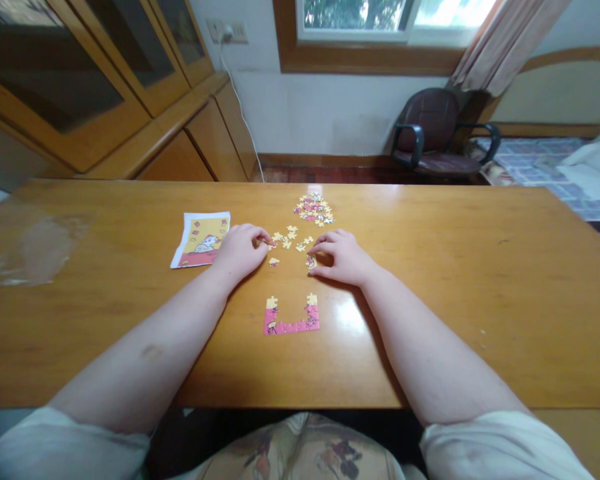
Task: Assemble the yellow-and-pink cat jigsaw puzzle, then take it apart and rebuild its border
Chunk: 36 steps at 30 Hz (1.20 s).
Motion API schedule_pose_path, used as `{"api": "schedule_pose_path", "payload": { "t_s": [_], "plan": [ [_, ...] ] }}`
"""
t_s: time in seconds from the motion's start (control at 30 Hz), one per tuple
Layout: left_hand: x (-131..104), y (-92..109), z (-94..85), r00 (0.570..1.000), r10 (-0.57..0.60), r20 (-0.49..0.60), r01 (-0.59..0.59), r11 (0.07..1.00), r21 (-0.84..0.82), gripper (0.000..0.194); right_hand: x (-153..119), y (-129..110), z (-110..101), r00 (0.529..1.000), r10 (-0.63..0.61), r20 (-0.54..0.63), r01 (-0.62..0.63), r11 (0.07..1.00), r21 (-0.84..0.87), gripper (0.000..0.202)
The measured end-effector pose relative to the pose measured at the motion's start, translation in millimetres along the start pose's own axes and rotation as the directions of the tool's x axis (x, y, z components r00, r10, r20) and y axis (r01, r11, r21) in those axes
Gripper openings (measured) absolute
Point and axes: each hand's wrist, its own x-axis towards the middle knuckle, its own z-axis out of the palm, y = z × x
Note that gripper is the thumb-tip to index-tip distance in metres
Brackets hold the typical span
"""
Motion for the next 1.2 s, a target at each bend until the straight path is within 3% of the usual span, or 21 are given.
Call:
{"api": "schedule_pose_path", "payload": {
  "t_s": [0.13,0.47,0.7,0.97,1.2],
  "plan": [
    [2,-3,2.1,0.998,-0.053,-0.034,0.053,0.998,0.014,0.021,0,0,1,1.0,0.014,-0.001,-0.014,1.0,-0.005,0.036],
    [-3,1,10.7,0.984,0.124,0.124,-0.129,0.991,0.027,0.035,0,1,4,1.0,0.015,-0.004,-0.015,1.0,-0.022,0.029],
    [0,-1,10.1,0.995,0.065,0.08,-0.065,0.998,-0.003,0.036,1,4,6,0.998,0.056,-0.033,-0.058,0.998,-0.04,0.027],
    [2,1,4.9,0.995,0.041,0.09,-0.04,0.999,-0.015,0.029,0,16,9,0.959,0.176,-0.221,-0.199,0.976,-0.085,0.021],
    [2,0,7.8,0.995,0.043,0.086,-0.039,0.998,-0.05,0.034,0,15,8,0.958,0.189,-0.214,-0.209,0.975,-0.075,0.02]
  ]
}}
